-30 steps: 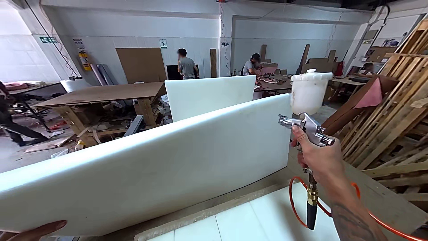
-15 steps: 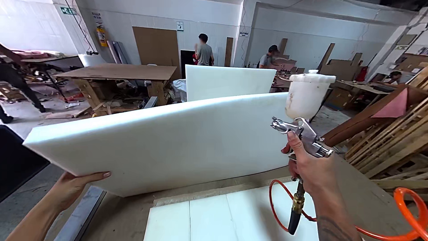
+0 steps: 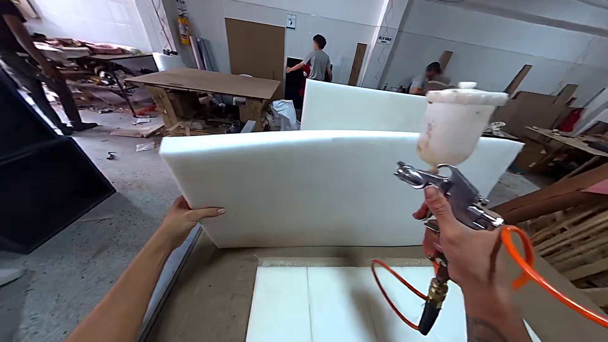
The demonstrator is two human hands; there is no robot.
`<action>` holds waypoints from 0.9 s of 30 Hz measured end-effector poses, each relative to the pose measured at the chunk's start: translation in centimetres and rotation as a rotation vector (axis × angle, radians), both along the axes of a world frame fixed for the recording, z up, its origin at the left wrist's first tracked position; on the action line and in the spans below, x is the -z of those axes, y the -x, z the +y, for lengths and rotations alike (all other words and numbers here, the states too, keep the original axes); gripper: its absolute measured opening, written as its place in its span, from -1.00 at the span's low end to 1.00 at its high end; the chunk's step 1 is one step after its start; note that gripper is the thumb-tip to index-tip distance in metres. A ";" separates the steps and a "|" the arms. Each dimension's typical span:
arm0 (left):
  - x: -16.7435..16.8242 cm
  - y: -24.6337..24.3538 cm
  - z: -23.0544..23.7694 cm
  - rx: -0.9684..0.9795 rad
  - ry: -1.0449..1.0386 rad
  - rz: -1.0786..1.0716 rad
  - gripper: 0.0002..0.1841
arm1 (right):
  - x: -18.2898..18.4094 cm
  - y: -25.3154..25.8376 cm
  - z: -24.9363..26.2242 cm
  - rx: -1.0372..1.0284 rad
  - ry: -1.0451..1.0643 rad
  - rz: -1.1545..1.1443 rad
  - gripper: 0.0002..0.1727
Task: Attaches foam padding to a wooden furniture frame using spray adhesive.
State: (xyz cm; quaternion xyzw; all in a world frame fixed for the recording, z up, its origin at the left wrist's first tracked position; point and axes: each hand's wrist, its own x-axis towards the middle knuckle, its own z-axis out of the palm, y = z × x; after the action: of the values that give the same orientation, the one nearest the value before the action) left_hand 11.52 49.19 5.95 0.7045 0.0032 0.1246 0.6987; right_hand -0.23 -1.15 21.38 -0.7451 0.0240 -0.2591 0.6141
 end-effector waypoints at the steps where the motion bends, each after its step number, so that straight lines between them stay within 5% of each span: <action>1: -0.2 0.1 -0.1 -0.001 -0.010 0.010 -0.15 | 0.2 -0.1 0.7 -0.003 -0.011 0.003 -0.62; 15: -1.2 1.0 -0.7 0.026 0.049 0.036 -0.29 | 1.1 -0.2 10.8 -0.172 -0.025 -0.037 -0.61; 21: -1.2 1.0 -0.2 0.067 0.059 0.033 -0.22 | 1.3 0.0 8.2 0.148 0.072 -0.100 -0.61; 27: -0.7 1.0 -0.7 0.041 0.079 0.017 -0.19 | 1.9 1.7 14.5 -0.177 0.002 -0.064 -0.63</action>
State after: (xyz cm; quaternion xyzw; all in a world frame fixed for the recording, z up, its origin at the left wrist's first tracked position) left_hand 10.55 48.50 6.63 0.6774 -0.0005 0.1043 0.7282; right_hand -1.94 13.39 19.49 -0.7363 -0.0619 -0.2275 0.6343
